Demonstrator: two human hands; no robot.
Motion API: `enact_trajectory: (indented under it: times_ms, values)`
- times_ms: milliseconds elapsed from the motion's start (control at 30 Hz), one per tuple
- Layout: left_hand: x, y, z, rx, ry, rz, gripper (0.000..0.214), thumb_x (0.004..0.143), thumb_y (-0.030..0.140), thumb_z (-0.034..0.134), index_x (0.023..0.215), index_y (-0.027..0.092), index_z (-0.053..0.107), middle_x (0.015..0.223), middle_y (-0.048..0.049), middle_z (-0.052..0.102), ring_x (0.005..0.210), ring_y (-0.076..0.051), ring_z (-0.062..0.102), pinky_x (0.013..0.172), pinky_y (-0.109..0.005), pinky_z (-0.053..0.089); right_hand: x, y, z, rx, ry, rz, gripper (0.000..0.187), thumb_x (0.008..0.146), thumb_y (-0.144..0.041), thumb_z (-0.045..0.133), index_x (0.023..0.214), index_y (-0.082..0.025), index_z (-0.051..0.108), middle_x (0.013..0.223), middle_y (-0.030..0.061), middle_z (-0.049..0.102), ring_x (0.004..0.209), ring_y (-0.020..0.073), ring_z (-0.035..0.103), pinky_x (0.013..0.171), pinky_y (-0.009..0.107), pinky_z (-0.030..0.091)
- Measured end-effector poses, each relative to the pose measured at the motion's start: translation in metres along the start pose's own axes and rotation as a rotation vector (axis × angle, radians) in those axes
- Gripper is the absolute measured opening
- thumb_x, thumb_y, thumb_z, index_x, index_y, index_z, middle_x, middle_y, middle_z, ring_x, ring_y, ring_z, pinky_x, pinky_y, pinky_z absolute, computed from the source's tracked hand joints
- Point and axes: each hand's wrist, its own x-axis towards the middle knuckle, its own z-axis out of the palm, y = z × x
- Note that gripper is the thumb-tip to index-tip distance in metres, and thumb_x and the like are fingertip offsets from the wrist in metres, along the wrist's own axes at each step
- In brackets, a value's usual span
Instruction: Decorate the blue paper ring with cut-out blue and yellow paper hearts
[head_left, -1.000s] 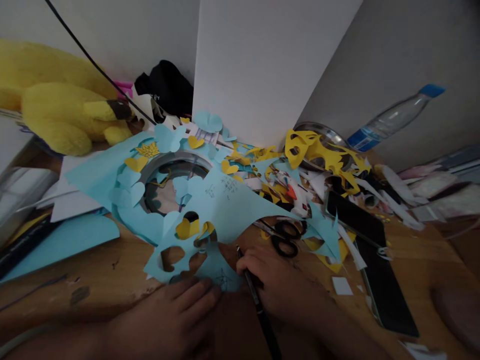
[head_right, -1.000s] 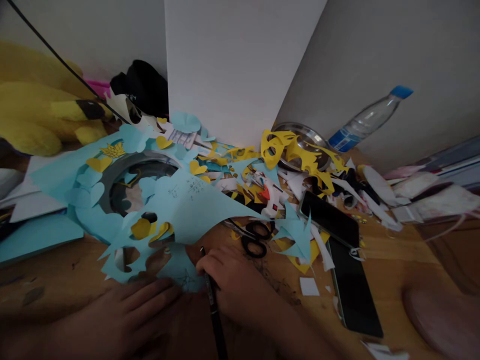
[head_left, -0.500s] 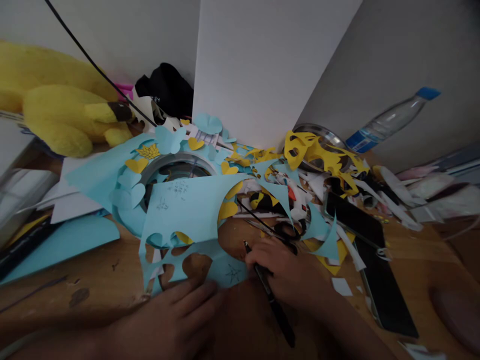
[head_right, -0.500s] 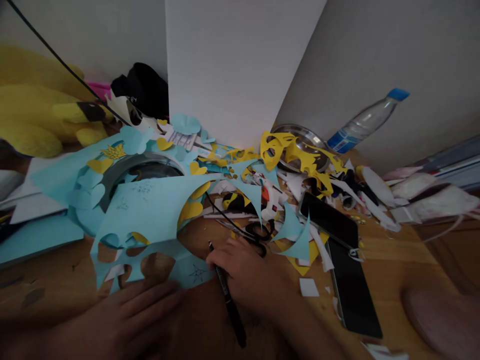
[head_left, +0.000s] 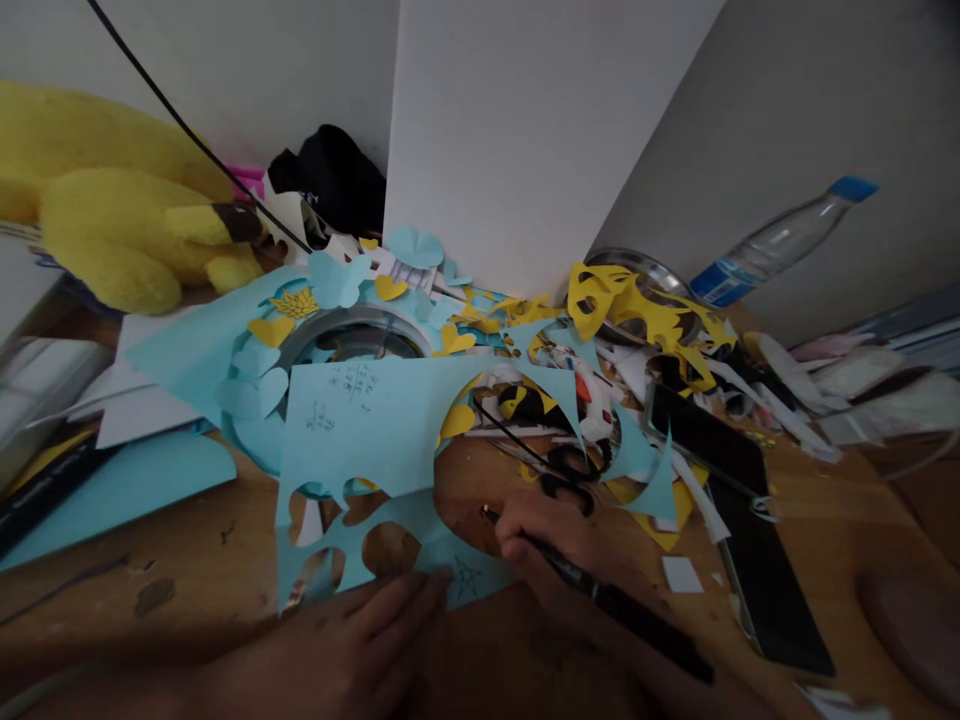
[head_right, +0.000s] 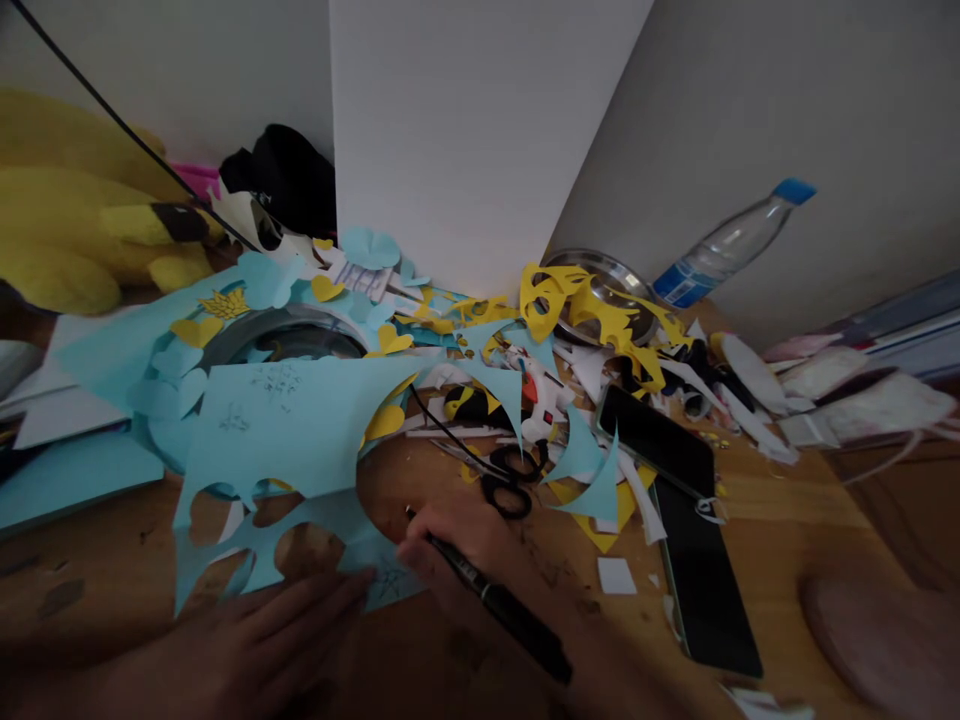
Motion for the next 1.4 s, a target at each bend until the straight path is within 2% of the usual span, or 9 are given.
enact_trajectory:
  times_ms: [67,200,267,367,500,700,900,1167,1400]
  values:
    - [0.000,0.002,0.002,-0.005,0.027,-0.041,0.032,0.093,0.029,0.035,0.101,0.014,0.063,0.115,-0.0075,0.062,0.093,-0.017,0.060,0.077,-0.025,0.049,-0.004,-0.002,0.010,0.077,0.085,0.103,0.028,0.088,-0.030,0.035,0.067,-0.021,0.051,0.057,-0.0042,0.051,0.052,0.0100,0.048,0.049,0.021,0.034]
    - [0.001,0.003,0.002,0.033,0.100,-0.058,0.033,0.089,0.039,0.043,0.102,0.016,0.063,0.106,-0.0020,0.066,0.111,-0.016,0.049,0.099,-0.024,0.032,-0.010,0.002,0.027,0.148,0.189,0.280,0.003,0.077,-0.022,0.051,0.075,-0.024,0.049,0.057,-0.0078,0.047,0.047,0.0088,0.044,0.042,0.018,0.031]
    - [0.002,0.002,0.001,0.078,0.102,-0.005,0.033,0.087,0.041,0.047,0.101,0.017,0.064,0.105,-0.0013,0.067,0.118,-0.018,0.042,0.105,-0.026,0.022,-0.011,0.006,0.032,0.133,0.247,0.281,0.013,0.070,-0.019,0.055,0.067,-0.023,0.043,0.053,-0.0089,0.042,0.044,0.0084,0.041,0.041,0.017,0.031]
    - [0.004,0.001,0.000,0.125,0.094,-0.011,0.035,0.086,0.043,0.047,0.102,0.016,0.064,0.105,-0.0021,0.066,0.115,-0.019,0.043,0.104,-0.028,0.020,-0.009,0.006,0.032,0.051,0.291,0.289,0.023,0.069,-0.019,0.055,0.058,-0.022,0.034,0.045,-0.0097,0.034,0.038,0.0077,0.034,0.037,0.017,0.026]
    - [0.004,0.000,0.001,0.137,0.112,-0.004,0.036,0.085,0.047,0.047,0.094,0.018,0.066,0.102,-0.0022,0.066,0.107,-0.021,0.047,0.100,-0.031,0.022,0.000,-0.003,0.026,-0.036,0.255,0.277,0.030,0.068,-0.020,0.051,0.050,-0.020,0.027,0.043,-0.0086,0.028,0.038,0.0071,0.029,0.036,0.018,0.021]
    - [0.006,-0.003,-0.001,0.115,0.115,0.000,0.034,0.088,0.045,0.042,0.091,0.019,0.065,0.103,-0.0015,0.065,0.103,-0.020,0.049,0.093,-0.030,0.028,0.006,-0.007,0.025,-0.054,0.177,0.268,0.023,0.062,-0.015,0.044,0.049,-0.020,0.026,0.043,-0.0079,0.028,0.039,0.0068,0.028,0.035,0.018,0.019]
    - [0.006,-0.004,-0.003,0.087,0.084,-0.032,0.033,0.086,0.045,0.045,0.092,0.020,0.065,0.104,0.0002,0.065,0.100,-0.019,0.052,0.085,-0.028,0.033,0.004,-0.004,0.028,-0.044,0.169,0.299,0.020,0.059,-0.016,0.042,0.048,-0.021,0.026,0.043,-0.0078,0.029,0.040,0.0075,0.030,0.036,0.018,0.021]
    - [0.007,-0.006,-0.001,0.079,0.096,-0.001,0.031,0.086,0.044,0.045,0.093,0.021,0.064,0.105,0.0000,0.064,0.103,-0.020,0.050,0.089,-0.029,0.032,0.007,-0.007,0.026,-0.078,0.149,0.297,0.019,0.059,-0.014,0.042,0.048,-0.020,0.028,0.042,-0.0077,0.031,0.039,0.0075,0.031,0.037,0.018,0.021]
    - [0.006,-0.004,-0.002,0.073,0.106,-0.004,0.032,0.087,0.044,0.044,0.091,0.020,0.065,0.102,-0.0009,0.065,0.103,-0.020,0.049,0.091,-0.030,0.030,0.003,0.002,0.033,-0.075,0.181,0.281,0.023,0.061,-0.015,0.044,0.049,-0.020,0.026,0.043,-0.0081,0.029,0.040,0.0075,0.030,0.037,0.019,0.020]
